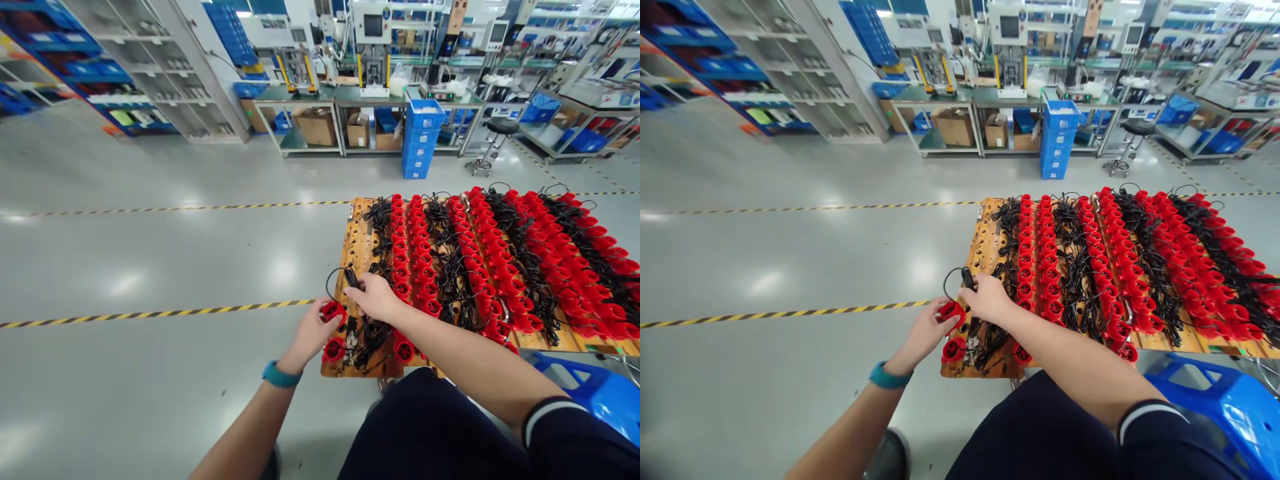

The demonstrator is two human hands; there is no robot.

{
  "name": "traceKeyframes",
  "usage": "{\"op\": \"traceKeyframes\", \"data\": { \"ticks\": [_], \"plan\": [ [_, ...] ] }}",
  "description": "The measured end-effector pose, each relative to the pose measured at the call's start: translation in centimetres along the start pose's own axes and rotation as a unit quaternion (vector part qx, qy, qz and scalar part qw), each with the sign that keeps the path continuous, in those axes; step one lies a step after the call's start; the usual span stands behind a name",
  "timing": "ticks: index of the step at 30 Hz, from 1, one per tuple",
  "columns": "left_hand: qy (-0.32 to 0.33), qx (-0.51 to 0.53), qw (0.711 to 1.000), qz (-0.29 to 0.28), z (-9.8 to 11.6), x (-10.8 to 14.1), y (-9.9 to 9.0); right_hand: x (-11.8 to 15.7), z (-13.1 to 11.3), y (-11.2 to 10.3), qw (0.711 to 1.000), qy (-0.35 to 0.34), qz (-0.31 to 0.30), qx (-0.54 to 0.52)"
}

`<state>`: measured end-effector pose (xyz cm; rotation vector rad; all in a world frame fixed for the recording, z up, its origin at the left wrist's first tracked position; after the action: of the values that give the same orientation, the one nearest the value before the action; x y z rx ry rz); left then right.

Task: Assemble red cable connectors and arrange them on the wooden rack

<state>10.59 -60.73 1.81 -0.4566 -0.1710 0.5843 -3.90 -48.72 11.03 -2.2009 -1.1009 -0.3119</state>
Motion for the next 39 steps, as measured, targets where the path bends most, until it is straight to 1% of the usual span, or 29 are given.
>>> {"op": "traceKeyframes", "data": {
  "ticks": [2,5,7,9,13,15,17,19,23,26,28,30,32,34,36,38,39],
  "plan": [
    [-0.01,-0.046,0.999,0.018,-1.1,-1.0,0.8,-2.4,0.6,1.1,0.999,0.028,0.031,-0.005],
    [-0.019,-0.121,0.992,0.04,-2.2,-1.7,1.5,-4.4,1.7,2.3,0.996,0.045,0.065,0.033],
    [-0.028,-0.187,0.982,0.027,-2.7,-1.7,2.0,-4.8,2.4,3.0,0.994,0.049,0.07,0.072],
    [-0.033,-0.226,0.974,0.004,-3.0,-1.6,2.4,-4.8,3.0,3.6,0.99,0.047,0.066,0.117],
    [-0.038,-0.232,0.972,-0.018,-3.1,-0.9,2.9,-4.2,3.4,4.3,0.978,0.033,0.041,0.201],
    [-0.056,-0.243,0.968,-0.027,-3.0,-0.6,3.0,-3.8,3.2,4.1,0.972,0.015,0.037,0.231],
    [-0.07,-0.255,0.964,-0.036,-3.0,-0.3,2.9,-3.5,2.9,3.6,0.968,-0.017,0.038,0.249],
    [-0.059,-0.258,0.964,-0.038,-3.2,-0.1,2.9,-3.2,2.8,2.9,0.964,-0.058,0.031,0.259],
    [-0.022,-0.229,0.973,-0.005,-4.1,0.1,3.0,-2.5,3.5,1.5,0.954,-0.127,-0.006,0.273],
    [-0.004,-0.184,0.983,0.022,-4.6,0.3,3.2,-2.2,4.3,0.9,0.942,-0.183,-0.034,0.28],
    [0.002,-0.128,0.992,0.02,-4.7,0.4,3.0,-2.1,4.6,0.7,0.924,-0.248,-0.061,0.285],
    [0.003,-0.073,0.997,-0.001,-4.8,0.4,2.6,-2.2,4.8,0.6,0.894,-0.318,-0.081,0.306],
    [0.008,-0.044,0.999,-0.032,-4.9,0.3,2.0,-2.5,5.0,0.5,0.859,-0.361,-0.07,0.356],
    [0.01,-0.031,0.997,-0.074,-5.1,0.1,1.4,-2.7,5.3,0.5,0.824,-0.37,-0.042,0.426],
    [0.006,-0.017,0.993,-0.116,-5.3,-0.1,1.0,-2.8,5.5,0.7,0.792,-0.361,-0.028,0.491],
    [-0.001,-0.013,0.991,-0.13,-5.4,-0.1,0.8,-2.7,5.6,1.1,0.766,-0.346,-0.034,0.541],
    [-0.005,-0.021,0.992,-0.124,-5.4,-0.1,0.7,-2.6,5.7,1.4,0.757,-0.338,-0.039,0.557]
  ]
}}
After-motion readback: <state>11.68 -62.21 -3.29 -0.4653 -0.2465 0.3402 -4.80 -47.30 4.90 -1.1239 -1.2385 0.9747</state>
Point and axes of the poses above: each hand's wrist, its own x-axis away from the middle knuckle, its own y-axis out of the palm, z = x × y, the point moved 1 cm from there along -x, towards the middle knuckle, and after that the axes turned 10 degrees about y, right-handed, at the moved point
